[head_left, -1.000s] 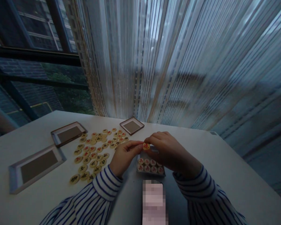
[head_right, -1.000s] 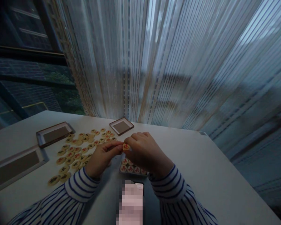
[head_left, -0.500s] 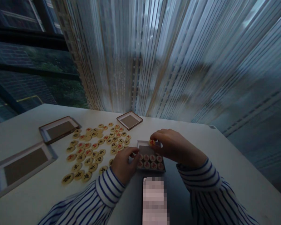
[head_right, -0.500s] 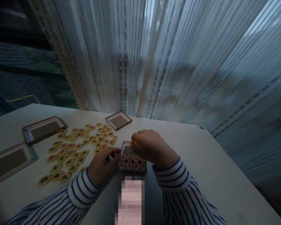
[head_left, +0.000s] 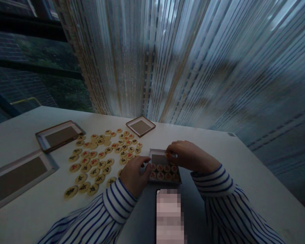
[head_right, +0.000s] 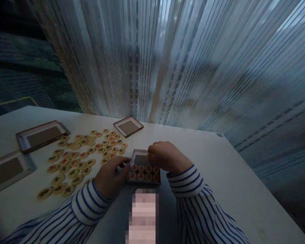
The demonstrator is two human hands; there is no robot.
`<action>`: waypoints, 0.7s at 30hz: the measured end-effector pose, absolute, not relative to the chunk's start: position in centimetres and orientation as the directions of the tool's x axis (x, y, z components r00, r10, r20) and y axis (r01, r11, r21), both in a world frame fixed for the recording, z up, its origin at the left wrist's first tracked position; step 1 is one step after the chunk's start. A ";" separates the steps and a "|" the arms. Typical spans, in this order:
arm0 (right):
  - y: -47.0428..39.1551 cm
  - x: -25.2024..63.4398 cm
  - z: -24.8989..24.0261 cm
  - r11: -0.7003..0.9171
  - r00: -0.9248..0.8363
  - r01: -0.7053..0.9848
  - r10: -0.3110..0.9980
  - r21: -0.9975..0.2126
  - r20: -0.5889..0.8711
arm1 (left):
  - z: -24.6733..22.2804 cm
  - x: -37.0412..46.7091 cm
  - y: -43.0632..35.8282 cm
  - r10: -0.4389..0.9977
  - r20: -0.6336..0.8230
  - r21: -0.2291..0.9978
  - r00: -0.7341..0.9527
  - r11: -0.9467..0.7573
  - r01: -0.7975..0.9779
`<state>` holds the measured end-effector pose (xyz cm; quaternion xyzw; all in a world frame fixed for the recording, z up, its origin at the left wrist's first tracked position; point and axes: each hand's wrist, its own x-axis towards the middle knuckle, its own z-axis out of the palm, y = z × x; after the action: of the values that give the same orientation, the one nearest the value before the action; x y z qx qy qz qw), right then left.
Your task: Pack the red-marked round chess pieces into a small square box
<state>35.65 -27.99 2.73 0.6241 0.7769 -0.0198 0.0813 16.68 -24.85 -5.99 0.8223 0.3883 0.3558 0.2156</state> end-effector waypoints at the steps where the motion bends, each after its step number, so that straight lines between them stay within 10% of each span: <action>1: -27.9 35.7 2.6 0.226 -0.213 0.972 0.965 0.068 -0.155 | -6.0 16.7 -24.8 0.791 0.422 0.627 0.442 -0.607 0.488; 21: -27.2 35.7 1.2 0.222 -0.199 0.973 0.946 0.065 -0.257 | -6.0 16.7 -25.0 0.762 0.450 0.582 0.466 -0.646 0.494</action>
<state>35.68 -27.19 1.16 0.6212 0.7722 -0.0557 0.1218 16.69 -25.04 -5.96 0.8349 0.3761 0.3546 0.1890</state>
